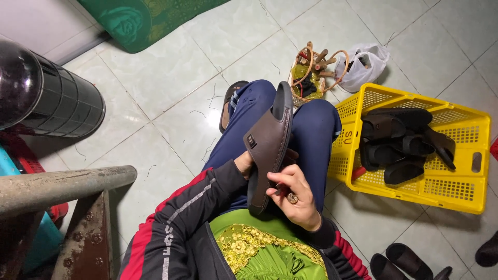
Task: Hand-stitching the sole of a brown sandal using a needle and thread while sitting on the floor.
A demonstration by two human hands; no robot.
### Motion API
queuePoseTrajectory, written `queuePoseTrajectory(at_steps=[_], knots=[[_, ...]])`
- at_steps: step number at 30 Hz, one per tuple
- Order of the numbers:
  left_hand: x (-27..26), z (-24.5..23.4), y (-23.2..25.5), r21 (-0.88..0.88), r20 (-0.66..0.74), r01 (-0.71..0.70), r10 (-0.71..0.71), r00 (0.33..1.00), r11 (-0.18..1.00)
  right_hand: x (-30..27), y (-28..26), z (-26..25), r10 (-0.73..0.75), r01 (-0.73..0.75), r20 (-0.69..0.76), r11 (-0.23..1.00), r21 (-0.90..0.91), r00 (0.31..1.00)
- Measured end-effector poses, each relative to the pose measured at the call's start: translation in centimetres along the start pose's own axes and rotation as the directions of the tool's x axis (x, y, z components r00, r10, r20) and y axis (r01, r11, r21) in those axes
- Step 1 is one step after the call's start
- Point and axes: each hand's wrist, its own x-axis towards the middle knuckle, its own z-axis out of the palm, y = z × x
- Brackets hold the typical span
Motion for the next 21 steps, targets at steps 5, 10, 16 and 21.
queuePoseTrajectory(at_steps=[5,10,16,21], knots=[[0.3,2.9,0.3,0.02,0.034,-0.001,0.0,0.999,1.0,-0.5,0.2,0.4,-0.018,0.017,0.029,1.0,0.017,0.999],[1.0,4.2,0.6,0.025,0.077,-0.013,0.011,0.997,1.0,-0.1,-0.3,0.4,-0.03,0.03,0.015,1.0,-0.002,0.999],[0.2,4.9,0.9,0.014,0.099,-0.047,0.046,0.994,0.999,-0.4,0.2,0.6,0.015,-0.011,-0.034,0.993,0.115,0.999],[-0.1,6.6,2.6,0.017,0.117,-0.081,0.078,0.99,0.997,-1.2,1.4,-0.3,0.099,-0.086,-0.07,0.982,0.171,0.993]])
